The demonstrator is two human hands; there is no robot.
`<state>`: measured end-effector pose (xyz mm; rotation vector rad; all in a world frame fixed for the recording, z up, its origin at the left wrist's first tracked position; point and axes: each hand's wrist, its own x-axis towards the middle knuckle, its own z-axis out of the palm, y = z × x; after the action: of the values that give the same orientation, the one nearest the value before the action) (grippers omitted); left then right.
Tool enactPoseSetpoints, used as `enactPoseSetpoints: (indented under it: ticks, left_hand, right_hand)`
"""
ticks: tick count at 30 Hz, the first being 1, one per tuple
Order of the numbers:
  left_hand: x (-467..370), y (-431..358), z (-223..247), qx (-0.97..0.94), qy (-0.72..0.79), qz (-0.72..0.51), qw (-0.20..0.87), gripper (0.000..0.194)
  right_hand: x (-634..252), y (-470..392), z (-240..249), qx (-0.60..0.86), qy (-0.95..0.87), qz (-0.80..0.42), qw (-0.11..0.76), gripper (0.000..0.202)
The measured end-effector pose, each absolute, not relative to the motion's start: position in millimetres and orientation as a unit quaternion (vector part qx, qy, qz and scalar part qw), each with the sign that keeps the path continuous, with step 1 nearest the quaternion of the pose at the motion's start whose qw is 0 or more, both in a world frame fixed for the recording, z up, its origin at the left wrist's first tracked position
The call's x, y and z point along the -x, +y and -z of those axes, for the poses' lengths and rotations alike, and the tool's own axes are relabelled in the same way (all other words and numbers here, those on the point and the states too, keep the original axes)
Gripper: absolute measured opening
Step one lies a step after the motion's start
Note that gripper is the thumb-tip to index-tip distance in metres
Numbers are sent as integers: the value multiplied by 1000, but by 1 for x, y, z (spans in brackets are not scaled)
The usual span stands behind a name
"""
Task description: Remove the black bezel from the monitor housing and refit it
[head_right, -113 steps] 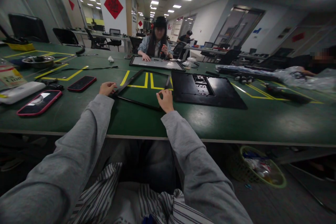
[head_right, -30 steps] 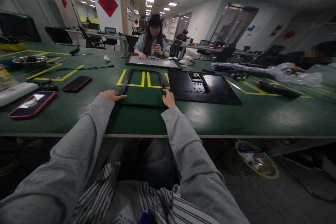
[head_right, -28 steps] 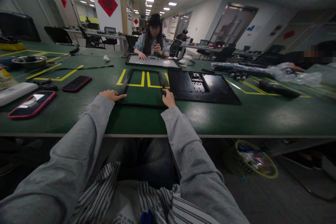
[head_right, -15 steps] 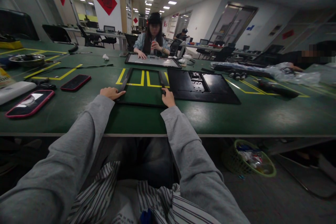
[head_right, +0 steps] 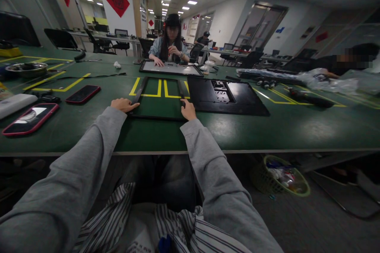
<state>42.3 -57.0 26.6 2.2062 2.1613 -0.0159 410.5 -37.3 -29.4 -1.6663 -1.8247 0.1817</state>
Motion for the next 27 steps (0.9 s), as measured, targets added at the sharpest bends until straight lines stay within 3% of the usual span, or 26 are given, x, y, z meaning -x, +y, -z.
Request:
enactPoseSetpoints:
  ticks: [5, 15, 27]
  left_hand:
    - [-44, -49, -25, -709, 705, -5, 19, 93]
    - [-45, -39, -24, -705, 709, 2, 16, 73]
    - [-46, -33, -23, -698, 716, -1, 10, 83]
  right_hand:
    - [-410, -39, 30, 633, -698, -65, 327, 51]
    - [-408, -40, 29, 629, -696, -77, 338, 50]
    - [-405, -45, 22, 631, -706, -65, 315, 51]
